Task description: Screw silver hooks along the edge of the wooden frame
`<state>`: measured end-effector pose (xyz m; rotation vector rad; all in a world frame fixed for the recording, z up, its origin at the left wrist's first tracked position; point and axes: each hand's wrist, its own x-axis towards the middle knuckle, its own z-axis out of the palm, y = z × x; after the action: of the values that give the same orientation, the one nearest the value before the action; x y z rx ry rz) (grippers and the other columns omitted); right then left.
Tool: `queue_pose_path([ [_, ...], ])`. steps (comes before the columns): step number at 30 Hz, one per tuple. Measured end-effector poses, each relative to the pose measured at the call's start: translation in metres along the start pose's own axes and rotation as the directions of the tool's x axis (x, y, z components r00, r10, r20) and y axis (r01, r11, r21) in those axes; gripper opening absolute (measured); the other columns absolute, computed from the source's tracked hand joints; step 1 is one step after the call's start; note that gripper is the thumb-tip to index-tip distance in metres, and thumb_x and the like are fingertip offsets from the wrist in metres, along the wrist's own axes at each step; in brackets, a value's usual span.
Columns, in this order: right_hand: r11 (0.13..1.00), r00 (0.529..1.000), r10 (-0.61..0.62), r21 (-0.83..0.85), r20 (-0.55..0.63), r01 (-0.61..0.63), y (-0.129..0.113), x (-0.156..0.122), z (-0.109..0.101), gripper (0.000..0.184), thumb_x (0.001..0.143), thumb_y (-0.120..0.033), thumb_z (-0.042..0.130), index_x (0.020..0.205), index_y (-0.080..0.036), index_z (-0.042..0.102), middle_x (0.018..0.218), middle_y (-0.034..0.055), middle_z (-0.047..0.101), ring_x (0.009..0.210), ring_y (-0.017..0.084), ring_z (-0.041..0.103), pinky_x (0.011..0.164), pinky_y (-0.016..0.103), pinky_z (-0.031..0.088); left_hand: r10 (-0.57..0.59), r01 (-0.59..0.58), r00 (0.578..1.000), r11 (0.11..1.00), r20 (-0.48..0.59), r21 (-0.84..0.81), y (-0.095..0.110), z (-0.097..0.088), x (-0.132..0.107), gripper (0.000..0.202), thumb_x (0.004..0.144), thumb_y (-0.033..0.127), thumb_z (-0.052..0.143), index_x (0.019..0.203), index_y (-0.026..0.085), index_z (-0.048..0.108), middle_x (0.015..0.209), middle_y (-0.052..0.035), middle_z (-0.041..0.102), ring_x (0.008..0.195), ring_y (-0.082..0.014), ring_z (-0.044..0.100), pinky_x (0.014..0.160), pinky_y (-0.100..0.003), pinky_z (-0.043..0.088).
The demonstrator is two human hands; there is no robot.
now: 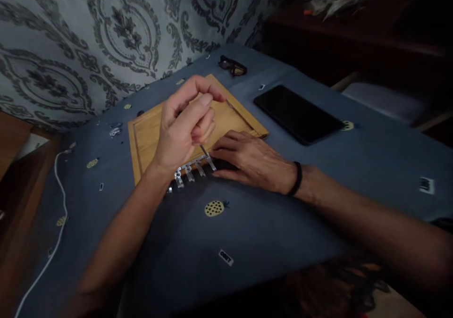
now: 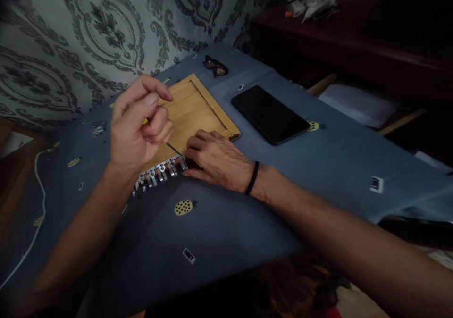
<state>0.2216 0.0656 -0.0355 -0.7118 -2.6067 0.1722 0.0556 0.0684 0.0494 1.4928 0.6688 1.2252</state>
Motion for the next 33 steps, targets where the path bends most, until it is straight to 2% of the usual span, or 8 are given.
queue_pose_path([
  [2, 1.0, 1.0, -0.006, 0.002, 0.002, 0.006, 0.0, 0.0, 0.0, 0.04, 0.101, -0.048, 0.059, 0.113, -0.012, 0.072, 0.109, 0.0138, 0.07, 0.104, 0.029, 0.06, 0.088, 0.043, 0.049, 0.077, -0.079, 0.994, 0.996, -0.075, -0.031, 0.008, 0.002, -0.002, 0.016, 0.093, 0.025, 0.063, 0.078, 0.021, 0.064, 0.045, 0.012, 0.023, 0.036, -0.0063, 0.011, 0.038, -0.021, 0.018],
  [5, 1.0, 1.0, -0.015, 0.002, -0.005, 0.015, 0.002, -0.001, 0.001, 0.042, 0.101, -0.049, 0.059, 0.114, -0.011, 0.072, 0.112, 0.0143, 0.07, 0.105, 0.029, 0.06, 0.09, 0.044, 0.05, 0.199, -0.221, 0.955, 0.972, -0.221, -0.083, 0.027, 0.003, -0.003, 0.034, 0.102, 0.012, 0.04, 0.078, 0.017, 0.063, 0.045, 0.0114, 0.021, 0.037, -0.007, 0.008, 0.036, -0.02, 0.017],
  [7, 1.0, 1.0, -0.019, 0.007, -0.018, 0.019, 0.003, -0.001, 0.002, 0.043, 0.101, -0.05, 0.057, 0.115, -0.011, 0.072, 0.113, 0.0146, 0.07, 0.105, 0.03, 0.06, 0.091, 0.045, 0.051, 0.244, -0.265, 0.934, 0.963, -0.261, -0.046, 0.038, 0.003, -0.006, 0.037, 0.102, 0.01, 0.037, 0.077, 0.017, 0.063, 0.046, 0.0111, 0.021, 0.037, -0.0068, 0.008, 0.035, -0.02, 0.019],
  [10, 0.999, 0.999, -0.026, 0.034, -0.035, 0.027, 0.004, -0.002, 0.002, 0.046, 0.102, -0.052, 0.054, 0.114, -0.012, 0.073, 0.113, 0.0147, 0.071, 0.106, 0.03, 0.061, 0.091, 0.045, 0.052, 0.224, -0.223, 0.946, 0.974, -0.236, 0.034, 0.042, -0.001, -0.02, 0.022, 0.099, 0.017, 0.054, 0.08, 0.018, 0.065, 0.046, 0.0117, 0.022, 0.035, -0.0059, 0.012, 0.036, -0.021, 0.02],
  [13, 0.996, 0.998, -0.03, 0.079, -0.047, 0.033, 0.005, -0.002, 0.0, 0.047, 0.102, -0.053, 0.053, 0.115, -0.012, 0.072, 0.112, 0.0144, 0.072, 0.105, 0.029, 0.063, 0.091, 0.044, 0.053, 0.186, -0.175, 0.954, 0.982, -0.234, 0.067, 0.033, -0.007, -0.043, 0.011, 0.094, 0.02, 0.067, 0.084, 0.018, 0.069, 0.046, 0.0115, 0.025, 0.036, -0.0054, 0.013, 0.037, -0.021, 0.02],
  [18, 0.993, 0.997, -0.035, 0.11, -0.064, 0.042, 0.006, -0.003, -0.002, 0.047, 0.102, -0.052, 0.054, 0.121, -0.012, 0.071, 0.114, 0.0137, 0.072, 0.107, 0.029, 0.064, 0.092, 0.044, 0.053, 0.208, -0.183, 0.936, 0.977, -0.285, 0.114, 0.028, -0.011, -0.074, 0.011, 0.095, 0.02, 0.069, 0.085, 0.016, 0.074, 0.046, 0.0102, 0.032, 0.037, -0.0051, 0.02, 0.041, -0.022, 0.027],
  [24, 0.992, 0.997, -0.022, 0.123, -0.071, 0.031, 0.008, -0.003, 0.0, 0.061, 0.102, -0.062, 0.044, 0.123, -0.011, 0.07, 0.114, 0.0159, 0.072, 0.107, 0.03, 0.064, 0.093, 0.046, 0.054, 0.25, -0.228, 0.917, 0.968, -0.31, 0.105, 0.05, -0.001, -0.083, 0.006, 0.09, 0.014, 0.074, 0.084, 0.014, 0.075, 0.046, 0.0102, 0.034, 0.035, -0.0034, 0.02, 0.039, -0.02, 0.028],
  [33, 0.987, 0.999, -0.013, 0.16, -0.038, 0.019, 0.007, -0.001, -0.002, 0.064, 0.1, -0.067, 0.045, 0.121, -0.013, 0.072, 0.12, 0.0172, 0.072, 0.11, 0.031, 0.064, 0.095, 0.049, 0.054, 0.186, -0.173, 0.959, 0.982, -0.213, 0.075, 0.058, 0.006, -0.089, 0.012, 0.096, 0.017, 0.065, 0.09, 0.017, 0.076, 0.048, 0.0101, 0.029, 0.037, -0.0045, 0.022, 0.041, -0.021, 0.029],
])
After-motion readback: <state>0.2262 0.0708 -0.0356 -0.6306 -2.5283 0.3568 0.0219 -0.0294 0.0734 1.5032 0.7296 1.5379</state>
